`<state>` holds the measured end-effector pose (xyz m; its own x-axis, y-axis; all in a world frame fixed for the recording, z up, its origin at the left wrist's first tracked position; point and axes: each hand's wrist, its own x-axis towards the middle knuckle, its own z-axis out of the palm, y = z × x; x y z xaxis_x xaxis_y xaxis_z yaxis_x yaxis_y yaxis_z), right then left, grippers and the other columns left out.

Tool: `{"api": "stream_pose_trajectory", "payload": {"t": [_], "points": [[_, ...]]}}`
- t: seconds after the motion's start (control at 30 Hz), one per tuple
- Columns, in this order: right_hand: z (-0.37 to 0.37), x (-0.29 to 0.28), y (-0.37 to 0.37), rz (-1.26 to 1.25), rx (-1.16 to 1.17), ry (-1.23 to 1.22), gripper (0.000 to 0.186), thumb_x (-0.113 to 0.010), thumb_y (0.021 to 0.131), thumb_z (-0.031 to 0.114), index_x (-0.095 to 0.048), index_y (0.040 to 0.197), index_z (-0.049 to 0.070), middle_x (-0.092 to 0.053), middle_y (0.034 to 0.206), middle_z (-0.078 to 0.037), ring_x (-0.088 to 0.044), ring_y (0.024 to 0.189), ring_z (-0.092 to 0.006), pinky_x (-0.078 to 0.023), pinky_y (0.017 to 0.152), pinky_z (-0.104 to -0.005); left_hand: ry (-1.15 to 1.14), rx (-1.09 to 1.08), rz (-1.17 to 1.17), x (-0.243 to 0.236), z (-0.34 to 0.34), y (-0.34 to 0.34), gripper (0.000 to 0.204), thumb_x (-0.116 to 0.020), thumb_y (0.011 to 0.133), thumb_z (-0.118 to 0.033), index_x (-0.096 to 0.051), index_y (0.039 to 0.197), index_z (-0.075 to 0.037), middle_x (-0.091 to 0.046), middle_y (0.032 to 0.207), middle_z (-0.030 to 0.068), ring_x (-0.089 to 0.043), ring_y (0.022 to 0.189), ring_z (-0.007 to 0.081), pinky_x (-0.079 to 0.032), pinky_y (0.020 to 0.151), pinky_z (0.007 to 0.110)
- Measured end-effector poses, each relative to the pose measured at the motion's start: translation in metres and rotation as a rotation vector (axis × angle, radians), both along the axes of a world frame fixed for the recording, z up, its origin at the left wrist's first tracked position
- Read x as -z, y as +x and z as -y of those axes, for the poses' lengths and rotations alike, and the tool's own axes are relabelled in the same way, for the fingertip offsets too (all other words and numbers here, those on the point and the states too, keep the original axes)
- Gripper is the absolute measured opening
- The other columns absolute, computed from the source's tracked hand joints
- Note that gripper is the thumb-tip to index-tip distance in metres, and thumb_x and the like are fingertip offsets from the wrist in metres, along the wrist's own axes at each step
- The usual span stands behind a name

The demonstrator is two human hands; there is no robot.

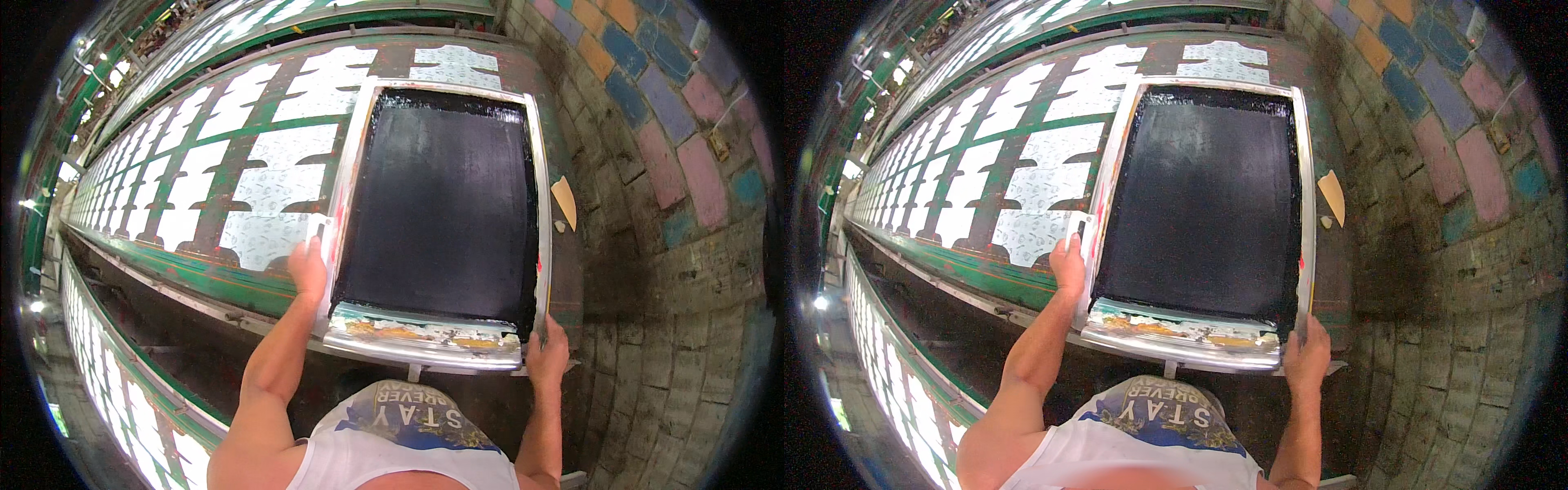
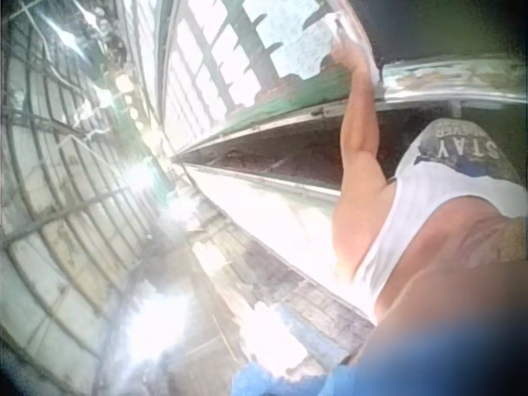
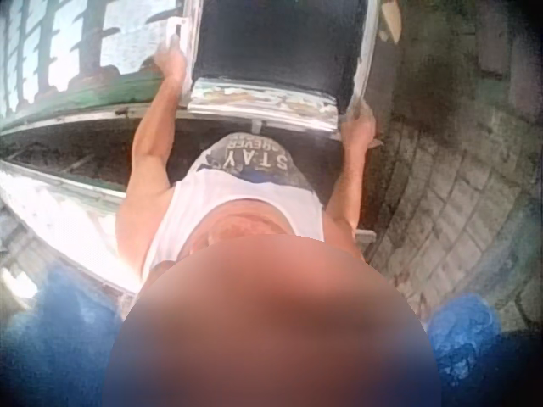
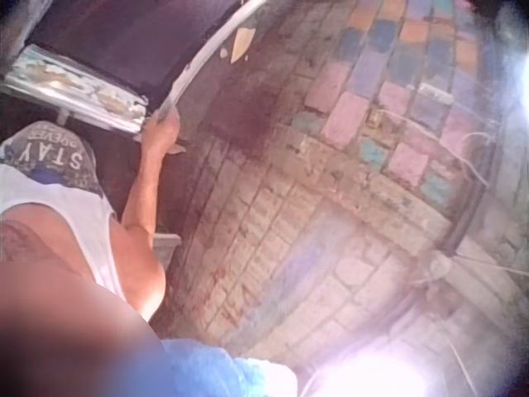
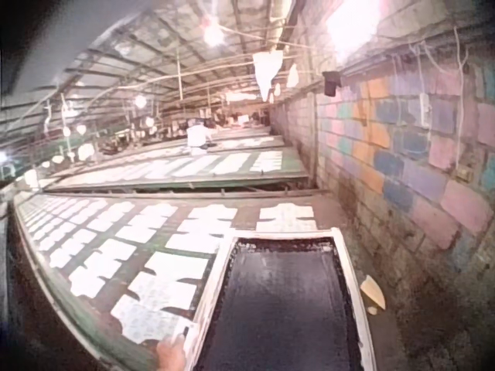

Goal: The person repeatedly pulls a squeegee across a screen-printing frame to spread ink over a mesh screen. The person holds the frame steady with one hand while using the other to move the squeegee back and forth across the surface.

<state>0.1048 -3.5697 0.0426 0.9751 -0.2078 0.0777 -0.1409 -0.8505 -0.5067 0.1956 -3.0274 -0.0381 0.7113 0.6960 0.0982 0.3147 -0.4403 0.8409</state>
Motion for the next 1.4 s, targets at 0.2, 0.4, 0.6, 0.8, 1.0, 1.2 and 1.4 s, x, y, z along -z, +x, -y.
{"api": "stream_pose_trajectory", "payload": {"t": [0.2, 0.4, 0.6, 0.8, 1.0, 1.2, 1.4], "points": [[-0.083, -0.036, -0.019, 0.103, -0.749, 0.135, 0.053, -0.091, 0.082, 0.008, -0.078, 0.133, 0.011, -0.070, 0.144, -0.020, -0.066, 0.133, -0.0417, -0.053, 0.113, -0.0531, -0.046, 0.038, 0.150, 0.011, 0.007, 0.003, 0.035, -0.069, 0.110, -0.030, -0.078, 0.104, 0.003, -0.077, 0.087, 0.0214, -0.072, 0.078, 0.0318, -0.055, 0.078, 0.046], [-0.127, -0.048, -0.027, 0.009, -0.941, -0.180, 0.065, -0.088, 0.082, 0.014, -0.070, 0.145, 0.013, -0.071, 0.146, -0.018, -0.067, 0.134, -0.0408, -0.053, 0.111, -0.0567, -0.058, 0.029, 0.164, -0.009, 0.020, -0.002, 0.033, -0.067, 0.110, -0.030, -0.077, 0.108, 0.001, -0.078, 0.092, 0.0249, -0.075, 0.084, 0.0412, -0.056, 0.081, 0.050], [-0.140, -0.043, -0.009, 0.027, -0.868, -0.226, 0.066, -0.071, 0.081, 0.003, -0.067, 0.146, 0.005, -0.074, 0.141, -0.019, -0.074, 0.122, -0.0385, -0.057, 0.108, -0.0516, -0.014, 0.057, 0.133, -0.012, 0.021, -0.004, 0.040, -0.063, 0.111, -0.036, -0.073, 0.102, 0.001, -0.076, 0.096, 0.0263, -0.073, 0.091, 0.0484, -0.053, 0.083, 0.056], [-0.164, -0.049, 0.032, 0.217, -0.890, -0.299, 0.054, -0.076, 0.086, 0.010, -0.073, 0.140, 0.011, -0.079, 0.103, -0.011, -0.076, 0.090, -0.0332, -0.060, 0.080, -0.0454, 0.058, 0.122, 0.355, 0.010, 0.014, -0.001, 0.051, -0.069, 0.110, -0.033, -0.067, 0.146, 0.002, -0.070, 0.142, 0.0268, -0.066, 0.133, 0.0407, -0.049, 0.115, 0.049], [-0.155, -0.074, 0.070, -0.071, -0.847, -0.141, 0.047, -0.083, 0.089, 0.011, -0.075, 0.134, 0.017, -0.080, 0.114, -0.011, -0.077, 0.105, -0.0363, -0.061, 0.090, -0.0495, -0.260, 0.185, 0.406, 0.013, 0.011, -0.002, 0.051, -0.062, 0.114, -0.032, -0.064, 0.150, 0.005, -0.068, 0.148, 0.0252, -0.065, 0.139, 0.0369, -0.046, 0.120, 0.046], [-0.150, -0.073, 0.091, -0.107, -0.853, -0.125, 0.046, -0.082, 0.089, 0.010, -0.074, 0.134, 0.016, -0.080, 0.117, -0.012, -0.076, 0.109, -0.0377, -0.061, 0.092, -0.0501, -0.443, 0.142, 0.338, 0.011, 0.011, -0.009, 0.046, -0.058, 0.118, -0.029, -0.065, 0.150, 0.003, -0.079, 0.128, 0.0171, -0.073, 0.117, 0.0220, -0.057, 0.102, 0.036], [-0.138, -0.062, 0.118, -0.305, -0.873, -0.103, 0.047, -0.082, 0.089, 0.013, -0.073, 0.135, 0.015, -0.080, 0.119, -0.015, -0.075, 0.113, -0.0415, -0.059, 0.095, -0.0542, -0.441, 0.144, 0.162, -0.014, -0.007, 0.001, 0.036, -0.064, 0.115, -0.023, -0.074, 0.135, 0.004, -0.083, 0.106, 0.0110, -0.072, 0.082, 0.0131, -0.058, 0.074, 0.030]]}}
